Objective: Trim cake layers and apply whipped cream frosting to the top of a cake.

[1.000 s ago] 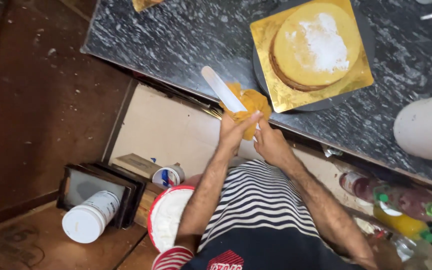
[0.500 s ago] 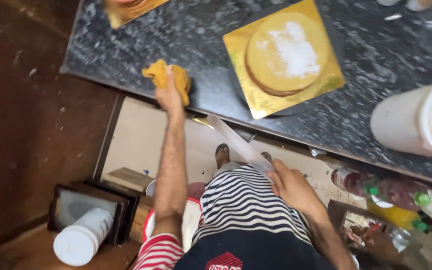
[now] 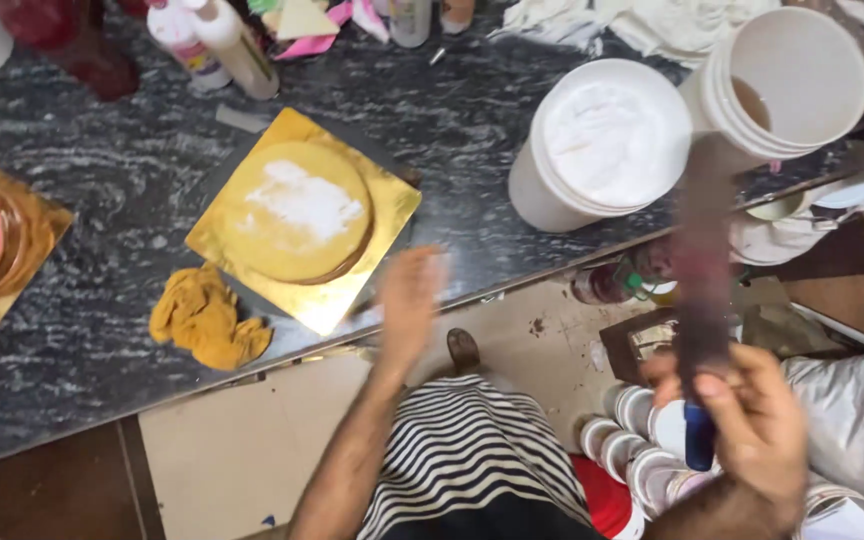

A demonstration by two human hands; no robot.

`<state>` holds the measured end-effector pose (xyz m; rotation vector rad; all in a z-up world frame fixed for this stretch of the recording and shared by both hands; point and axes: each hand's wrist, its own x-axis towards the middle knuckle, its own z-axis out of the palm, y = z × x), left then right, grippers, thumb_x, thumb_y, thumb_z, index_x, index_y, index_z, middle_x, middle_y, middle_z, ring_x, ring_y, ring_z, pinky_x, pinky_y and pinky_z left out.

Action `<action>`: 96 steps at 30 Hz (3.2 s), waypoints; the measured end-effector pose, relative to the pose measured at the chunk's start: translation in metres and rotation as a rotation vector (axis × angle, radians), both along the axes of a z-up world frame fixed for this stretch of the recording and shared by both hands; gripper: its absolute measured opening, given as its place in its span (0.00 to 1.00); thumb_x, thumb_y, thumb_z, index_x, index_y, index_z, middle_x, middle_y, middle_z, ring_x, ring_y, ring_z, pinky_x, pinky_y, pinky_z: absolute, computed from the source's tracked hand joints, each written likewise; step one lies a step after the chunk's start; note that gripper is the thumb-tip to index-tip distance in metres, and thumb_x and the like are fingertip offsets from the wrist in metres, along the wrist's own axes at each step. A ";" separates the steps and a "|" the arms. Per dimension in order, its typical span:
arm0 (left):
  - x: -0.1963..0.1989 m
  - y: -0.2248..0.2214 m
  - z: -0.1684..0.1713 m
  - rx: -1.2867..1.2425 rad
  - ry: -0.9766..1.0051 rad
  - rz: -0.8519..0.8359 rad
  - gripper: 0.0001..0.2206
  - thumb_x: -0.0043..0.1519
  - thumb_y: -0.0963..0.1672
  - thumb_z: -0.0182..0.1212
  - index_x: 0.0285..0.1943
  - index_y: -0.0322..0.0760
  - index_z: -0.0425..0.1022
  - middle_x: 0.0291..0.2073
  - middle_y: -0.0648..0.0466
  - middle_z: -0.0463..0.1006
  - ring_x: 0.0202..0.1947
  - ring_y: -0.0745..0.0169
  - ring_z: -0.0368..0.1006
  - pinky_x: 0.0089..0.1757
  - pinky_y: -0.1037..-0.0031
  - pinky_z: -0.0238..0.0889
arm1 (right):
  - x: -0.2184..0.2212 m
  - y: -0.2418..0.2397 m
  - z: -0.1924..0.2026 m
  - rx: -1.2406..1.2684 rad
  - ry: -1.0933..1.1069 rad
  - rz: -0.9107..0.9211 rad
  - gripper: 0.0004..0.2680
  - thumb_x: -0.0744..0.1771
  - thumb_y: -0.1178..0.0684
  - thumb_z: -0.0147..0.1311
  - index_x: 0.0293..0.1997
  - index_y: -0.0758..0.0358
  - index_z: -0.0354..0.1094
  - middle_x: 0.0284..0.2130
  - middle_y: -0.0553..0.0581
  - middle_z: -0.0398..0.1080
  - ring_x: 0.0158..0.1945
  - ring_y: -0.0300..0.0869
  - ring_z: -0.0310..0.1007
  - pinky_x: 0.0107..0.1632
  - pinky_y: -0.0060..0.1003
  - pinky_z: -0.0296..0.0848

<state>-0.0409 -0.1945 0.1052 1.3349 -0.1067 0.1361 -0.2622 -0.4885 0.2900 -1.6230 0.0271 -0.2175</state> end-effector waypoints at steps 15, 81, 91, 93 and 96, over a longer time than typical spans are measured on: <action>0.147 -0.201 0.104 0.594 -0.066 -0.296 0.27 0.57 0.60 0.64 0.37 0.32 0.76 0.32 0.41 0.81 0.33 0.47 0.79 0.38 0.60 0.69 | 0.094 -0.060 0.022 -1.355 0.640 -0.459 0.20 0.68 0.48 0.53 0.71 0.42 0.63 0.26 0.62 0.76 0.30 0.55 0.76 0.33 0.51 0.71; 0.102 -0.156 0.101 0.616 -0.201 -0.270 0.23 0.52 0.55 0.75 0.31 0.33 0.74 0.26 0.48 0.78 0.27 0.57 0.74 0.32 0.63 0.66 | 0.144 -0.022 -0.065 -1.382 0.418 -0.148 0.15 0.69 0.52 0.44 0.64 0.57 0.67 0.30 0.64 0.77 0.27 0.54 0.80 0.30 0.52 0.77; 0.117 -0.155 0.097 0.638 -0.187 -0.261 0.27 0.53 0.59 0.72 0.34 0.31 0.73 0.26 0.45 0.77 0.27 0.56 0.72 0.33 0.62 0.66 | 0.159 -0.033 -0.094 -1.546 0.474 -0.186 0.13 0.67 0.44 0.49 0.56 0.50 0.71 0.32 0.63 0.78 0.33 0.55 0.80 0.34 0.51 0.78; 0.117 -0.156 0.099 0.637 -0.245 -0.271 0.26 0.52 0.59 0.72 0.35 0.34 0.76 0.27 0.46 0.78 0.28 0.57 0.74 0.34 0.63 0.67 | 0.161 -0.039 -0.103 -1.624 0.421 -0.278 0.13 0.68 0.39 0.49 0.53 0.49 0.71 0.33 0.63 0.78 0.35 0.54 0.81 0.37 0.50 0.79; 0.096 -0.152 0.102 0.659 -0.109 -0.326 0.29 0.51 0.61 0.70 0.36 0.33 0.76 0.27 0.46 0.79 0.27 0.55 0.76 0.34 0.63 0.68 | 0.155 -0.028 -0.049 -1.500 0.564 -0.316 0.13 0.73 0.42 0.43 0.57 0.53 0.70 0.33 0.62 0.77 0.34 0.53 0.80 0.35 0.49 0.76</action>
